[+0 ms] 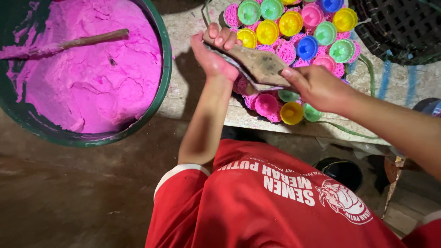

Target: The person scoops pink dough from a large bowl and fills colorful plastic caps arranged in a woven basket. They use a wooden tool to press the dough into each cap, then place filled caps into a green basin. The process is repeated continuously.

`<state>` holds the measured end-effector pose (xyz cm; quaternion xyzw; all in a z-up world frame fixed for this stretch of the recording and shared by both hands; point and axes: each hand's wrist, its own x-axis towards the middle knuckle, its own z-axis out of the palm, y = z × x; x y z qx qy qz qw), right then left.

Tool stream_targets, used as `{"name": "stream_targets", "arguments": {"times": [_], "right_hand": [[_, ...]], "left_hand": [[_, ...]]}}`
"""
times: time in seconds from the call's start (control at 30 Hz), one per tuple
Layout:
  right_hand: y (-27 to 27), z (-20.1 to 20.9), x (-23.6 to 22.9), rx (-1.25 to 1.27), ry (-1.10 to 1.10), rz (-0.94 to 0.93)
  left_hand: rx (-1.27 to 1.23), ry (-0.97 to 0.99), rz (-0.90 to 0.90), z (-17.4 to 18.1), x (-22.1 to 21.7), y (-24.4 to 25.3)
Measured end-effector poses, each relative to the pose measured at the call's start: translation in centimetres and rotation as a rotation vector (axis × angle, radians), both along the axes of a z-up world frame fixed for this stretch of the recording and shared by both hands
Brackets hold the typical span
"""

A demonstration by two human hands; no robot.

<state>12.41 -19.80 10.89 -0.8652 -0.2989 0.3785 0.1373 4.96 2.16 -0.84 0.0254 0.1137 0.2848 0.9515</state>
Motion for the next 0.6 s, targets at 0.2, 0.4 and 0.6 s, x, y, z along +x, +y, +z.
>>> {"name": "stream_targets", "arguments": {"times": [0.2,0.4,0.6], "right_hand": [[0.1,0.4,0.0,0.115,-0.116,0.042],[-0.8,-0.2,0.3,0.165,-0.087,0.013],[-1.6,-0.4,1.7,0.227,-0.141,-0.01]], "left_hand": [[0.038,-0.062,0.005,0.7,1.3,0.9],[0.023,0.006,-0.015,1.0,1.8,0.2],[0.028,-0.142,-0.132,3.3,2.7,0.9]]}}
